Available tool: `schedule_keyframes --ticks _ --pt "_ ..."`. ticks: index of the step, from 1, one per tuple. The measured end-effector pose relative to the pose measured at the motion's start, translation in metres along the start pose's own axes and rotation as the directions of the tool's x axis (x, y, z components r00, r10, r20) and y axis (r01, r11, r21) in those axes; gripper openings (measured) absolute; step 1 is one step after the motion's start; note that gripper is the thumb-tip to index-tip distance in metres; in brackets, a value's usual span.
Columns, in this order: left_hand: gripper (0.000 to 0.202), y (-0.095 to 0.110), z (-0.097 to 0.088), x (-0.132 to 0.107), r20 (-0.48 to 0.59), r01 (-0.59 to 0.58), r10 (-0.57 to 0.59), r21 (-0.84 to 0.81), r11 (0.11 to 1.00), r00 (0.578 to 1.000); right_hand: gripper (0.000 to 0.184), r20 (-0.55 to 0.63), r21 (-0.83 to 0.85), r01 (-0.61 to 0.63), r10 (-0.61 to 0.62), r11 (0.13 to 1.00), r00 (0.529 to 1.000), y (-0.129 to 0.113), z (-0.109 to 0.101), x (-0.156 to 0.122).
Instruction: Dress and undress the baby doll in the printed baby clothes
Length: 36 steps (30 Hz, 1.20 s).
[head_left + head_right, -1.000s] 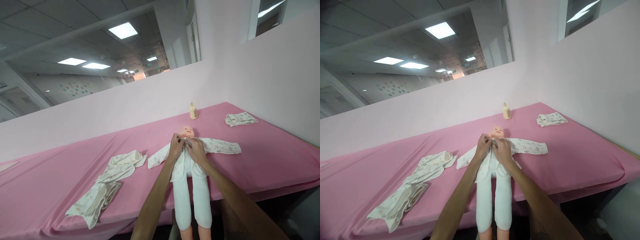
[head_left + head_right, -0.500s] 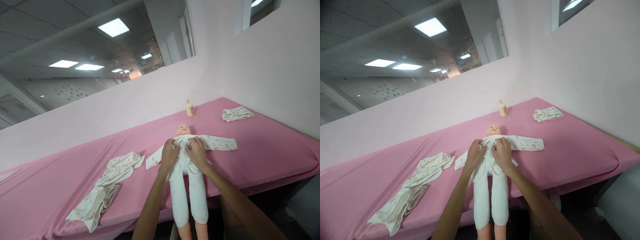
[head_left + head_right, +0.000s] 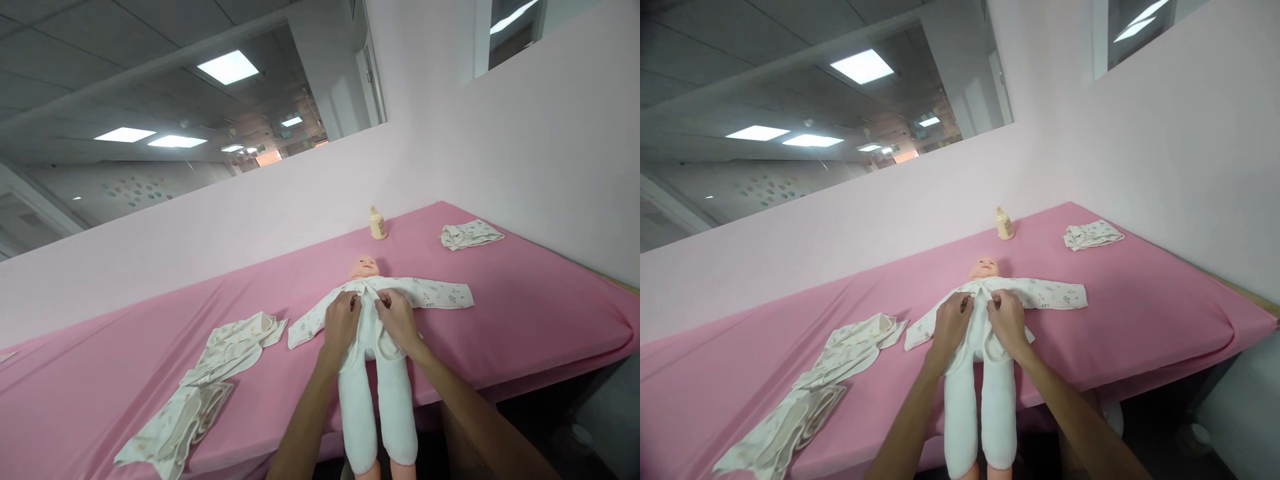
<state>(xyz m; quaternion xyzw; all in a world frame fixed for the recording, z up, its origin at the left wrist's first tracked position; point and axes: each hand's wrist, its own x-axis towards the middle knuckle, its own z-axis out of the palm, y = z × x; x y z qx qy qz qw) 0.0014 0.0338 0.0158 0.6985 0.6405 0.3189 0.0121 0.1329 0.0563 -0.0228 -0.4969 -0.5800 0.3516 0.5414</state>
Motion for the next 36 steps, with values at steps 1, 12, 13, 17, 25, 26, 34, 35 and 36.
schedule_keyframes --ticks 1,12,13,17,25,26,34,35,36 --pt "0.021 -0.001 0.002 0.0 -0.013 -0.016 0.015 -0.011 1.0 1.0 0.01 0.009 -0.021 0.011 -0.011 1.0 1.0 0.001 0.0 -0.001" --pt "0.024 -0.001 0.012 -0.006 -0.099 -0.254 0.275 0.18 0.95 0.957 0.021 -0.006 0.186 -0.02 0.021 0.982 1.0 -0.011 0.001 -0.005" --pt "0.024 -0.001 0.013 -0.007 -0.107 -0.267 0.291 0.192 0.944 0.951 0.021 -0.005 0.198 -0.02 0.021 0.98 1.0 -0.01 0.002 -0.005" --pt "0.024 -0.001 0.016 -0.007 -0.151 -0.257 0.284 0.171 0.951 0.947 0.022 0.0 0.209 -0.015 0.015 0.978 1.0 -0.009 0.004 -0.005" --pt "0.03 0.001 0.017 -0.009 -0.086 -0.199 0.227 0.25 0.947 0.97 0.021 0.006 0.208 0.003 -0.004 0.978 1.0 -0.008 0.004 -0.006" --pt "0.031 0.001 0.017 -0.009 -0.075 -0.201 0.228 0.264 0.943 0.971 0.02 0.007 0.217 -0.001 -0.001 0.976 1.0 -0.009 0.004 -0.006" --pt "0.024 0.004 0.014 -0.008 -0.097 -0.133 0.131 -0.009 0.991 0.987 0.017 0.013 0.276 0.066 -0.073 0.959 0.997 -0.01 0.004 -0.009" --pt "0.023 0.005 0.012 -0.007 -0.089 -0.101 0.093 -0.092 0.991 0.992 0.018 0.024 0.284 0.066 -0.076 0.956 0.997 -0.01 0.003 -0.01" --pt "0.023 0.005 0.01 -0.006 -0.071 -0.064 0.053 -0.171 0.983 0.996 0.019 0.033 0.294 0.061 -0.074 0.954 0.997 -0.01 0.003 -0.01"
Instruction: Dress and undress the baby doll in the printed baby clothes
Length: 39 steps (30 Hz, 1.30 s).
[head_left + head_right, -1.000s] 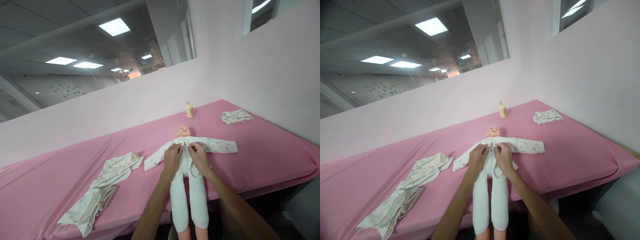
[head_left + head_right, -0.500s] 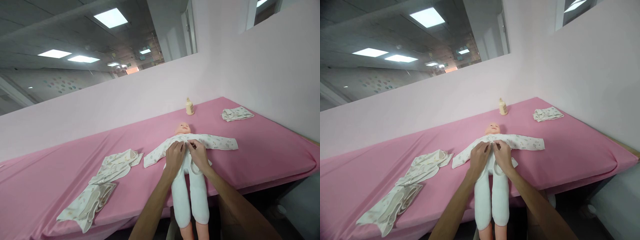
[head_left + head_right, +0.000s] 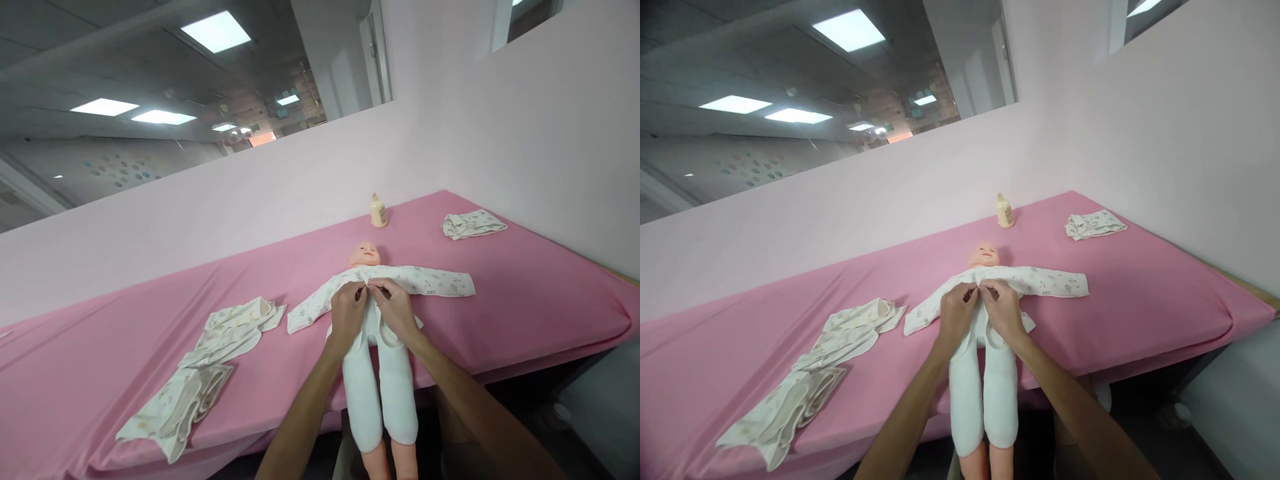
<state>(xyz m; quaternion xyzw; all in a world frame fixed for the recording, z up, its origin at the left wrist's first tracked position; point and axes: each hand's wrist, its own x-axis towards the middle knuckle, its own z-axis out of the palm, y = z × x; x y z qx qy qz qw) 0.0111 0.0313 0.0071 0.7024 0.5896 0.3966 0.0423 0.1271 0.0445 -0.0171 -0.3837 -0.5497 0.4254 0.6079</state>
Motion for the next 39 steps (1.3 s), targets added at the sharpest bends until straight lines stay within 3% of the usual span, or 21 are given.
schedule_keyframes --ticks 5,12,18,28,35,39 --pt "0.022 0.0044 -0.0046 0.003 0.053 0.137 -0.13 -0.171 0.976 0.99 0.022 0.006 0.051 -0.051 0.051 0.997 0.999 -0.0002 -0.0006 -0.0019" --pt "0.02 0.005 0.0017 0.0001 -0.023 0.099 -0.099 0.013 0.995 0.995 0.023 -0.012 0.082 -0.076 0.077 0.994 0.997 0.0016 -0.0016 -0.0012" --pt "0.02 0.0048 -0.0011 0.0016 0.045 0.192 -0.187 -0.207 0.959 0.981 0.025 0.013 0.098 -0.094 0.093 0.991 0.996 0.0032 -0.0021 -0.0007" --pt "0.019 0.0033 -0.0046 0.0021 0.102 0.273 -0.253 -0.392 0.879 0.962 0.022 0.084 0.073 -0.048 0.041 0.996 0.996 0.0015 -0.0013 -0.003" --pt "0.016 0.0 -0.0024 -0.0002 0.071 0.262 -0.254 -0.383 0.886 0.965 0.028 0.105 -0.02 0.038 -0.036 0.999 0.994 -0.0028 -0.002 -0.0083" --pt "0.014 0.0021 -0.0008 -0.0012 0.055 0.258 -0.256 -0.37 0.892 0.965 0.036 0.062 -0.007 -0.011 0.012 1.0 0.998 -0.0024 -0.0012 -0.0091"
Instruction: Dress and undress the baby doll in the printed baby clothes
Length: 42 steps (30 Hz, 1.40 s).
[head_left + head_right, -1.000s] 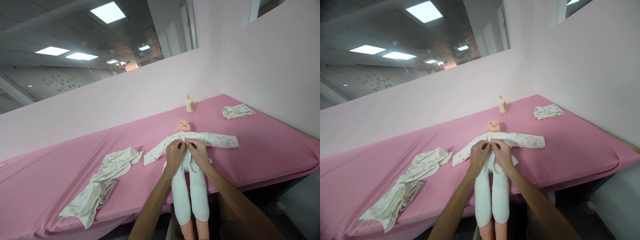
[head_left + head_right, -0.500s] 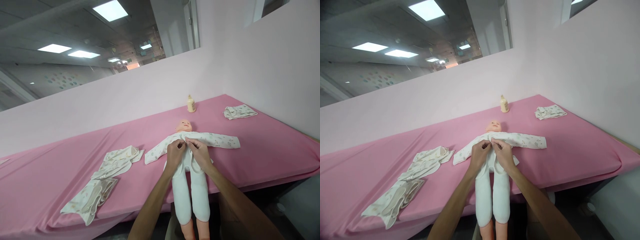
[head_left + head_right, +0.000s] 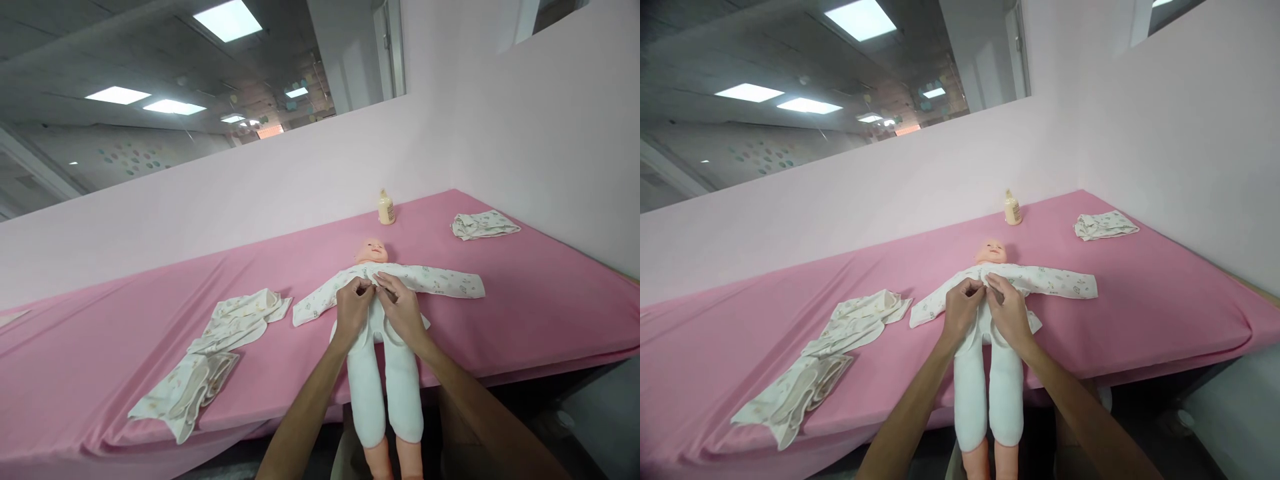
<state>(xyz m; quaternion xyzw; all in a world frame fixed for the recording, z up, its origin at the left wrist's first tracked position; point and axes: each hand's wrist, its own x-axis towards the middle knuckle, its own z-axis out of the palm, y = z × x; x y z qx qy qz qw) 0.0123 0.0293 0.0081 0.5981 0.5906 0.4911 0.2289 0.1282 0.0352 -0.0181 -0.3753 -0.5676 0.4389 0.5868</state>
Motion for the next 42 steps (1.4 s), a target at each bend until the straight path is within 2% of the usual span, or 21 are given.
schedule_keyframes --ticks 6,12,19,26,31,34,42 --pt "0.012 0.002 0.003 -0.001 0.004 -0.034 0.034 0.059 0.998 0.999 0.028 -0.09 -0.053 -0.057 0.052 0.997 0.995 0.003 0.0 0.004" --pt "0.012 0.001 0.004 -0.001 -0.015 -0.069 0.072 0.144 0.987 0.997 0.027 -0.135 0.039 -0.105 0.11 0.994 0.985 0.003 -0.001 0.005" --pt "0.011 0.002 0.004 -0.002 -0.024 -0.061 0.064 0.11 0.992 0.998 0.028 -0.129 0.058 -0.098 0.104 0.994 0.986 0.004 -0.001 0.005" --pt "0.014 0.002 0.007 -0.004 -0.068 -0.135 0.158 0.268 0.954 0.985 0.024 -0.074 0.049 -0.084 0.087 0.995 0.993 0.006 -0.001 0.005" --pt "0.014 0.001 0.009 -0.006 -0.079 -0.154 0.19 0.328 0.932 0.979 0.02 -0.053 0.211 -0.172 0.187 0.962 0.981 0.008 -0.002 0.005" --pt "0.013 0.0 0.01 -0.007 -0.087 -0.155 0.195 0.34 0.927 0.977 0.025 -0.043 0.298 -0.231 0.254 0.926 0.966 0.009 -0.003 0.004" --pt "0.012 -0.004 0.012 -0.006 -0.077 -0.2 0.241 0.349 0.915 0.968 0.018 -0.091 0.234 -0.172 0.198 0.957 0.976 0.013 -0.001 0.005"
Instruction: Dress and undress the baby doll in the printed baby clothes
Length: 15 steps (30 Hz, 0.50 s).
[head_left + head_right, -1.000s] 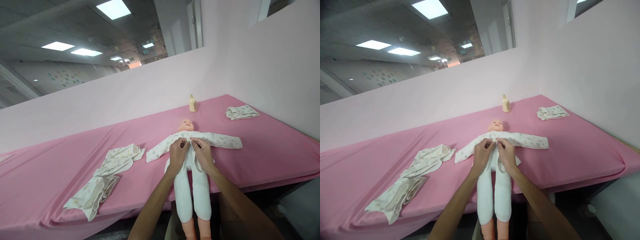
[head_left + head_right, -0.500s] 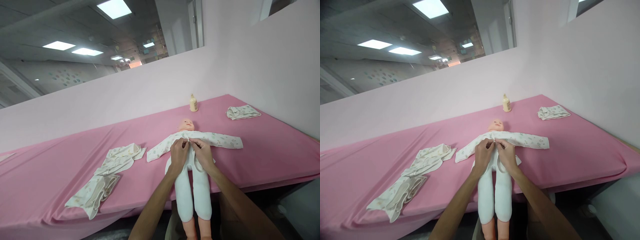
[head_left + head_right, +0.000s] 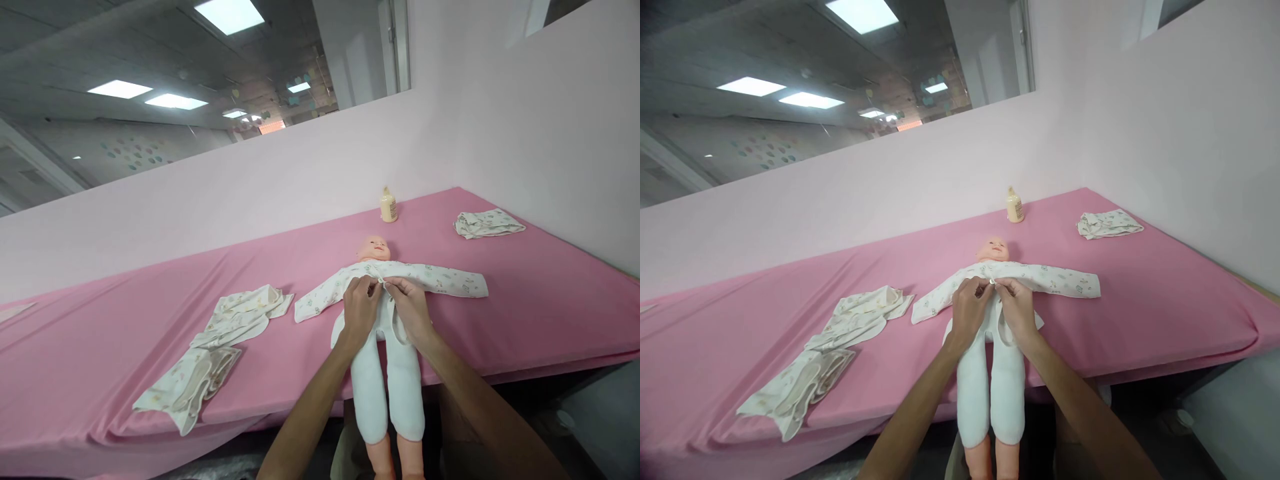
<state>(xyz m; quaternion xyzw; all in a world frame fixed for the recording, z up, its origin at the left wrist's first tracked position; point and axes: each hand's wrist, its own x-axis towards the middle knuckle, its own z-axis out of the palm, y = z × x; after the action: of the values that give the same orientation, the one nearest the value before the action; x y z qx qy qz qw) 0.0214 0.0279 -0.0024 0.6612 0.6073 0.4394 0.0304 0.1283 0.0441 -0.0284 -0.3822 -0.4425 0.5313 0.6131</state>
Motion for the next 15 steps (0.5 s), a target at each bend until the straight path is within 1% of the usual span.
schedule_keyframes --ticks 7,9,12,15 --pt "0.014 -0.0002 0.0015 -0.0002 0.002 -0.059 0.059 0.049 0.997 0.998 0.019 0.016 0.069 -0.043 0.042 0.997 0.999 -0.0046 0.0046 -0.0033" --pt "0.014 -0.0001 0.0016 -0.0003 0.005 -0.066 0.066 0.066 0.996 0.998 0.019 0.009 0.068 -0.036 0.035 0.997 0.999 -0.0047 0.006 -0.0034" --pt "0.016 0.0009 0.0001 0.0001 0.016 -0.049 0.048 0.06 0.997 0.999 0.018 -0.005 0.037 -0.015 0.015 0.999 1.0 -0.0036 0.0068 -0.003" --pt "0.018 0.0034 -0.0045 0.0015 0.063 0.015 -0.014 -0.022 1.0 0.998 0.018 -0.019 -0.028 -0.006 0.005 1.0 1.0 -0.0029 0.0061 -0.0034"
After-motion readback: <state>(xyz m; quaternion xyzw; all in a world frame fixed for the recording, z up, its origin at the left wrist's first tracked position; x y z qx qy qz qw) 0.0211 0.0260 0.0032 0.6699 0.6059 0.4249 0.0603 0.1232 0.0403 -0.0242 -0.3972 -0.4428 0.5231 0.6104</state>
